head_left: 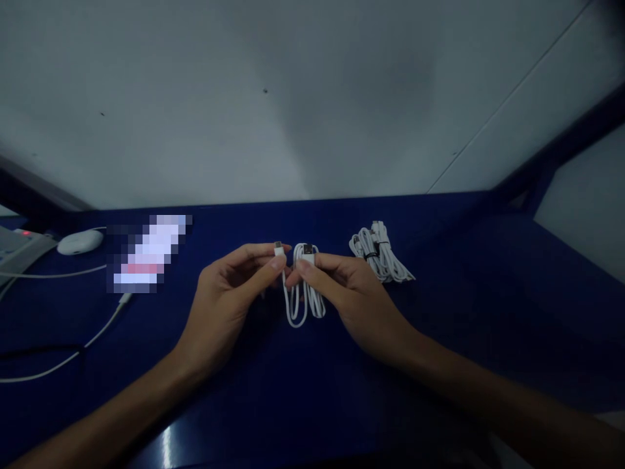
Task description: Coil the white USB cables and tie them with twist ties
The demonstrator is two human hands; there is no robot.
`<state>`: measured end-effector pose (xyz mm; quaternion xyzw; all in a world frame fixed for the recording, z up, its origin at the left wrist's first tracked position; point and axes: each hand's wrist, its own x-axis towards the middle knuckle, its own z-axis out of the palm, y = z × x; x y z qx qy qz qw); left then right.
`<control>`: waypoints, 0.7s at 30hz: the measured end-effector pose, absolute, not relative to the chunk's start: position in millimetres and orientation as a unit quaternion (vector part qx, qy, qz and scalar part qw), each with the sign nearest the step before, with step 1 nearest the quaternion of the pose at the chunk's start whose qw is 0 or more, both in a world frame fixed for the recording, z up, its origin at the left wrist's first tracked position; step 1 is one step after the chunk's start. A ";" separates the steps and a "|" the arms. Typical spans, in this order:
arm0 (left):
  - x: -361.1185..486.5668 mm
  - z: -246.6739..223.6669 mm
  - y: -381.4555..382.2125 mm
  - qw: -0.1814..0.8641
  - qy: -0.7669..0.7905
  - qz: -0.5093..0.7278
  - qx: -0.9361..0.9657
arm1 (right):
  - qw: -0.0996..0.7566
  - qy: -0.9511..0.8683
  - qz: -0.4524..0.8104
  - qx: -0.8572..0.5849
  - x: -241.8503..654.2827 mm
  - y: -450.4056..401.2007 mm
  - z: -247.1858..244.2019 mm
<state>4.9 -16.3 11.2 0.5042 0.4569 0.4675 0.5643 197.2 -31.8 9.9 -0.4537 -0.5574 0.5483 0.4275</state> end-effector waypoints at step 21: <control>0.0 7.8 -13.3 0.574 0.460 0.443 0.512 | 0.413 -0.579 0.548 -0.440 196.6 -33.4 10.9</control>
